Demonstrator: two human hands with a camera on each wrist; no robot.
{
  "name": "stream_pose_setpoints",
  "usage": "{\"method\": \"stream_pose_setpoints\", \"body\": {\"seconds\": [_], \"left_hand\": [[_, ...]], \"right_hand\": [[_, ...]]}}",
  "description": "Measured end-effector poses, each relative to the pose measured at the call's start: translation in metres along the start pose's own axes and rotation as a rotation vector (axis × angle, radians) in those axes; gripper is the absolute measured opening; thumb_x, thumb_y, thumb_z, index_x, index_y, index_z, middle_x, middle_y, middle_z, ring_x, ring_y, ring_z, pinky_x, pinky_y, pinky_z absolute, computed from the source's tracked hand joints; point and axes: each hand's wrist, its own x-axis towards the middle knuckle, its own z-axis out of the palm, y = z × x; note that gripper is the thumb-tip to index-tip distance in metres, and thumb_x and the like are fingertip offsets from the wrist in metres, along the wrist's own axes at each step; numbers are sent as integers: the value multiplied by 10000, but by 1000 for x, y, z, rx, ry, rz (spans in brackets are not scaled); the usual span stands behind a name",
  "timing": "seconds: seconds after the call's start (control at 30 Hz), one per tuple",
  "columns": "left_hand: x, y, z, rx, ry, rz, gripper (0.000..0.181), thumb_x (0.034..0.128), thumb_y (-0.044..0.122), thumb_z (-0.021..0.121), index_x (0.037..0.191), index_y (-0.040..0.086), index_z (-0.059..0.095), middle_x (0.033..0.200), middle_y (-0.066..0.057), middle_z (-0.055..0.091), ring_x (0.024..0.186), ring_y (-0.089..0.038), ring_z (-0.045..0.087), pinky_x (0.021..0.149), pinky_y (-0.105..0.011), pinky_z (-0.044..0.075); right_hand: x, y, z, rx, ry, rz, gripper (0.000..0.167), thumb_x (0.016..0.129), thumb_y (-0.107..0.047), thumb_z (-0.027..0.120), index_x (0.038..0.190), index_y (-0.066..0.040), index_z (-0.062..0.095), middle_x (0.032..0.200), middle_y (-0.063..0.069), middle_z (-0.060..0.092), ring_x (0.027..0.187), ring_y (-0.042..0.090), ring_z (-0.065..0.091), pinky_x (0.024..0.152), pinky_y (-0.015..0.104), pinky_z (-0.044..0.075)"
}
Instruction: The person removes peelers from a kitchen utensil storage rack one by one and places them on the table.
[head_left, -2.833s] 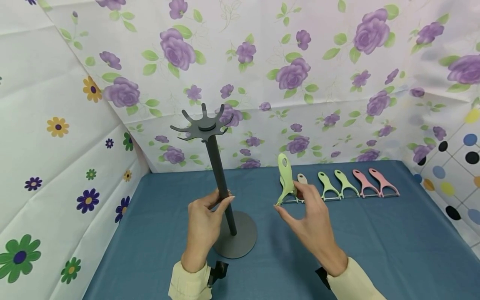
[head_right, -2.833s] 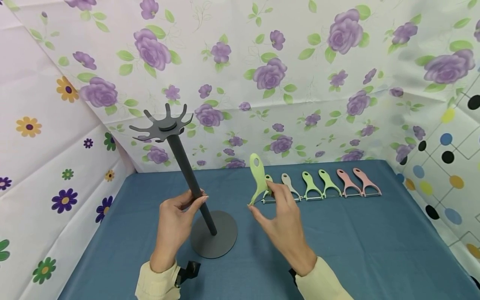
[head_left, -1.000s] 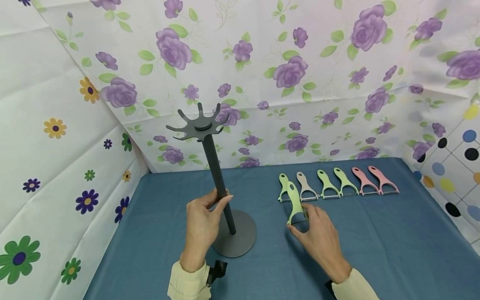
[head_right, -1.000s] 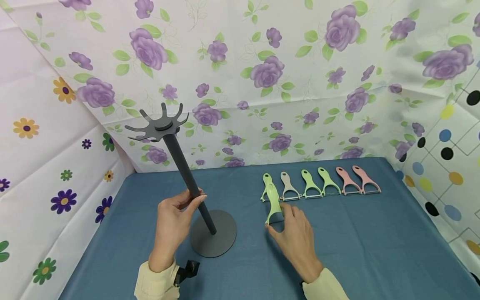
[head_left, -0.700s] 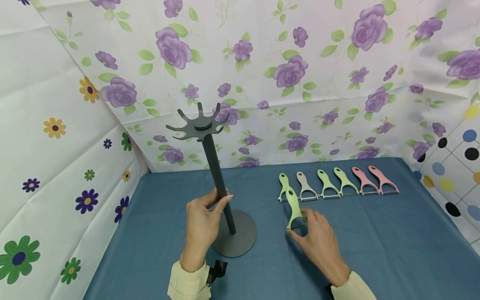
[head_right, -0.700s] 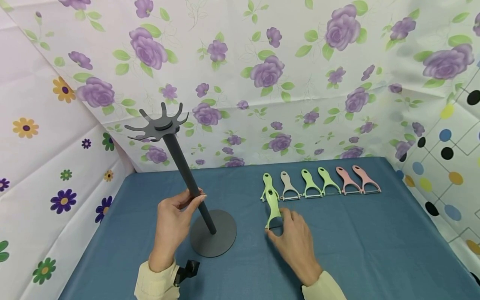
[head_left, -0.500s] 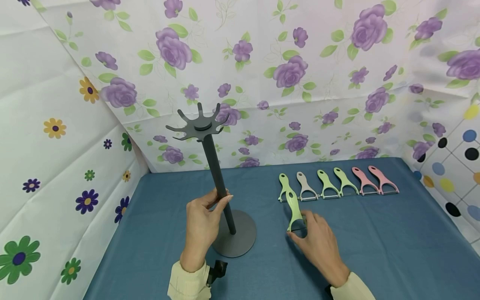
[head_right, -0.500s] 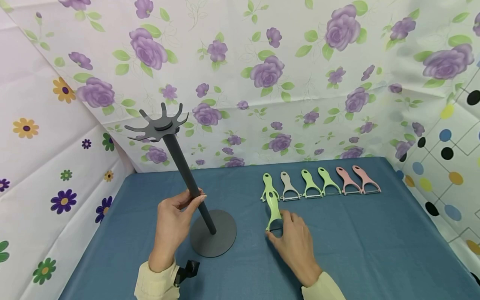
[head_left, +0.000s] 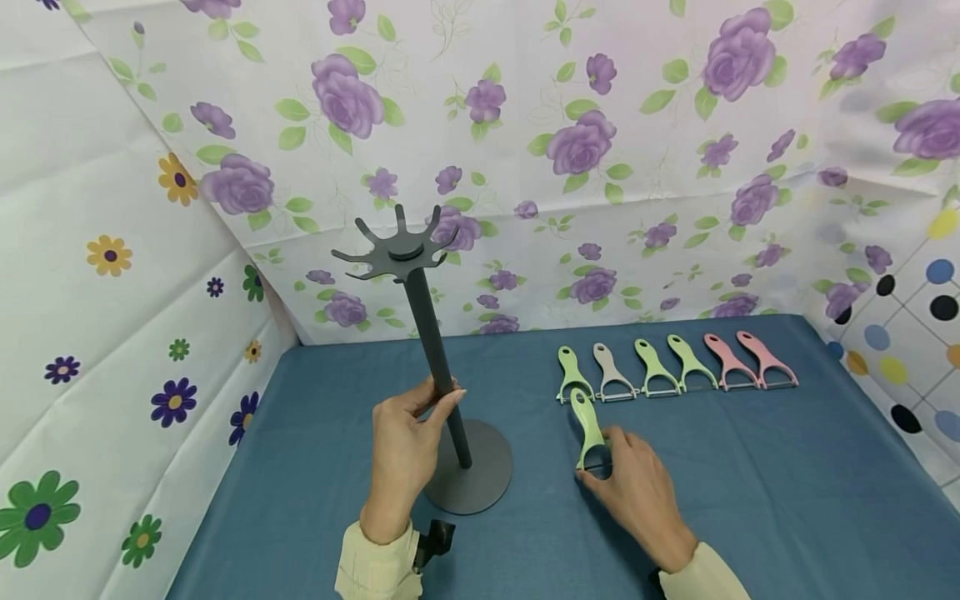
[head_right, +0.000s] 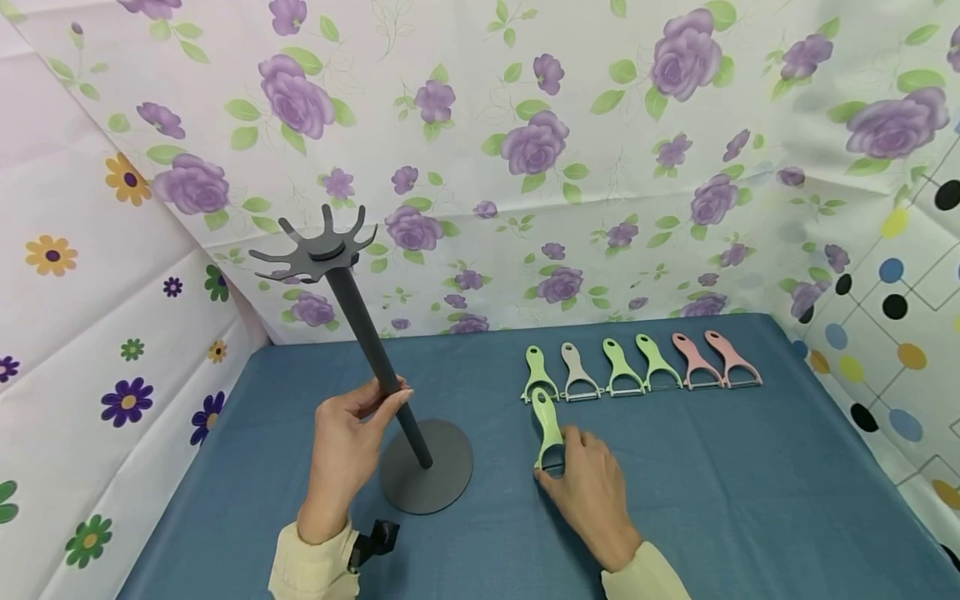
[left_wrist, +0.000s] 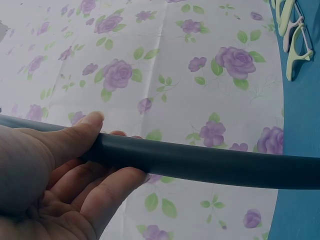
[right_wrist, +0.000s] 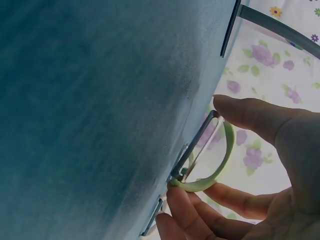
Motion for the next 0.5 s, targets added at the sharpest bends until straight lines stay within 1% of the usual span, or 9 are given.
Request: {"method": "stream_pose_setpoints", "body": {"seconds": [0.27,0.5], "left_hand": [[1,1,0,-2,-2,-5,247,917,208,767,1145,114,790,1051,-70,797,1046,-239,758,894,-453,633],[0,1,0,-5,-8,-13,240,920,210,763,1140,118,791,1050,-67,797,1051,-237,756,895,-449,633]], "right_hand": [[1,-3,1,-13,-36,16,673,687,-349,955,1170,12,656,970,161,674,784,279,654,629,471,563],[0,-4,2,-28,-61,28,669,684,-357,956,1152,18,661,986,175,670,784,295,657,631,487,568]]}}
